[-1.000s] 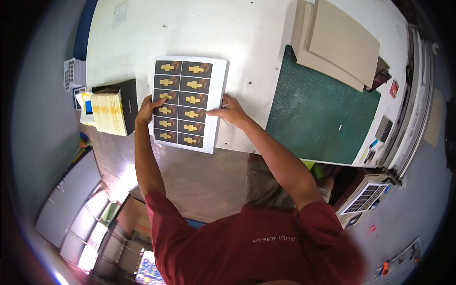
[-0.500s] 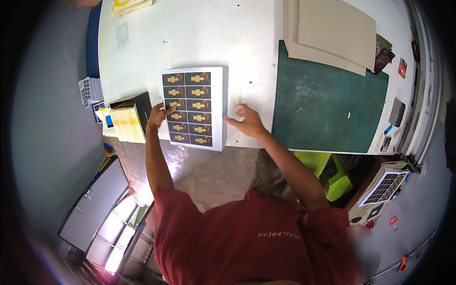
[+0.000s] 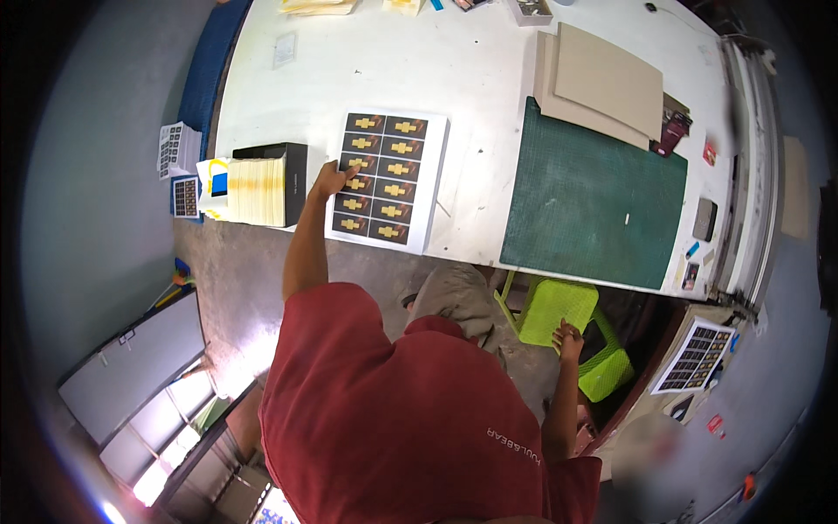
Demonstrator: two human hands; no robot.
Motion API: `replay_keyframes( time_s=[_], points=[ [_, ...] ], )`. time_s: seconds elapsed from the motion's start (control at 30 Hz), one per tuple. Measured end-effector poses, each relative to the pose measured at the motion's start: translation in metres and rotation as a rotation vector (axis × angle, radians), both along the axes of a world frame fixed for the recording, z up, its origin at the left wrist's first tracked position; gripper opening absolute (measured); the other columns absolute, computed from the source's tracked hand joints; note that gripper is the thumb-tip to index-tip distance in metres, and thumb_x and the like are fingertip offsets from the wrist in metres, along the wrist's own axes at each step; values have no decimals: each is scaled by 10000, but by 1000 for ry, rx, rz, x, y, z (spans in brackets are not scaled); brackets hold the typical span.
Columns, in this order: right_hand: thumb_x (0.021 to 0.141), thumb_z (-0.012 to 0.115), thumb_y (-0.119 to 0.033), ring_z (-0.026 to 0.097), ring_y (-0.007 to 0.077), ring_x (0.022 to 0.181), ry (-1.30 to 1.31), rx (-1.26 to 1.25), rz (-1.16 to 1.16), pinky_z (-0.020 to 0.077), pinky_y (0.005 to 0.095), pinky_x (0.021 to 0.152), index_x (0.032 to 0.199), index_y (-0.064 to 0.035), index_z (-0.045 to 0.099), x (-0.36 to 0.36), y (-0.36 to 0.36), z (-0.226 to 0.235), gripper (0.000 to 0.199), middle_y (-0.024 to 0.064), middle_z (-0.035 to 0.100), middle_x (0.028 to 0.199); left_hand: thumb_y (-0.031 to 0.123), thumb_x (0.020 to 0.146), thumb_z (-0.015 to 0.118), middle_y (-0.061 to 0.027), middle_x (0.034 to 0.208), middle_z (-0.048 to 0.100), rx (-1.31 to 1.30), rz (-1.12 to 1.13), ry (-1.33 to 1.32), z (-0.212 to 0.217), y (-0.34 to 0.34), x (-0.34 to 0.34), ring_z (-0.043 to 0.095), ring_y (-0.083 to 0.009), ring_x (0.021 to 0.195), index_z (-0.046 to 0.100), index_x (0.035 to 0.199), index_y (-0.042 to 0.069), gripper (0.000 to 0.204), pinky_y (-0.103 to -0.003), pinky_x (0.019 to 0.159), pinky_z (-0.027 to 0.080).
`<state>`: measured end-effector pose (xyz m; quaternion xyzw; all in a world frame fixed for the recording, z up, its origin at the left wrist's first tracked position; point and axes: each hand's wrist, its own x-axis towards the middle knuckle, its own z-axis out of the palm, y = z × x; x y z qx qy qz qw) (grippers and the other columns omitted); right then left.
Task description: The person places a printed sheet onto a piece of cardboard, smooths it down, and folds the cardboard over to sandwich the sheet. They repeat this process for multiple units, stacking the finished items into a pile on the table.
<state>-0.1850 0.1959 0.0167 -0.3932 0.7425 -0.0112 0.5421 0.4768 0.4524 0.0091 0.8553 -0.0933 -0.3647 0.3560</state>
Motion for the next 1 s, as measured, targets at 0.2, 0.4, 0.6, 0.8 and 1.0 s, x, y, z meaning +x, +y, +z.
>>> replay_keyframes(
  time_s=[0.2, 0.4, 0.6, 0.8, 1.0],
  points=[
    [936, 585, -289, 605, 187, 624, -186, 95, -207, 481, 324, 525, 1154, -27, 610, -69, 153, -77, 341, 76, 636, 816, 420, 695, 821, -294, 1259, 565, 308, 85, -403, 11, -20, -20, 578, -379, 1166, 334, 1397, -89, 994, -423, 957, 483],
    [952, 507, -247, 606, 191, 679, -158, 187, 128, 489, 337, 538, 1155, -27, 611, -109, 341, -127, 317, 87, 634, 890, 307, 836, 691, -268, 1342, 500, -264, -130, -570, 68, 71, -139, 469, -433, 1251, 350, 1410, -36, 751, -483, 1070, 358],
    [908, 588, -234, 604, 201, 666, -10, 208, 243, 495, 348, 543, 1094, 7, 649, -8, 451, -34, 311, 107, 669, 895, 343, 857, 706, -221, 1389, 493, -155, 166, -156, 39, 304, -224, 514, -352, 1255, 380, 1426, 13, 734, -393, 1050, 401],
    [897, 610, -237, 586, 191, 612, -39, 238, 246, 483, 342, 525, 1043, 23, 648, 86, 483, -41, 300, 102, 653, 836, 531, 786, 692, -274, 1311, 543, 565, 362, 259, -68, 594, -232, 526, -368, 1239, 490, 1308, -86, 833, -412, 1012, 445],
    [886, 633, -240, 567, 181, 559, -43, 200, 380, 471, 335, 507, 991, 39, 648, 268, 490, -42, 298, 97, 638, 777, 505, 789, 677, -223, 1310, 565, 505, 580, 286, -60, 744, -152, 524, -358, 1244, 568, 1282, 6, 710, -416, 1023, 437]
  ],
)
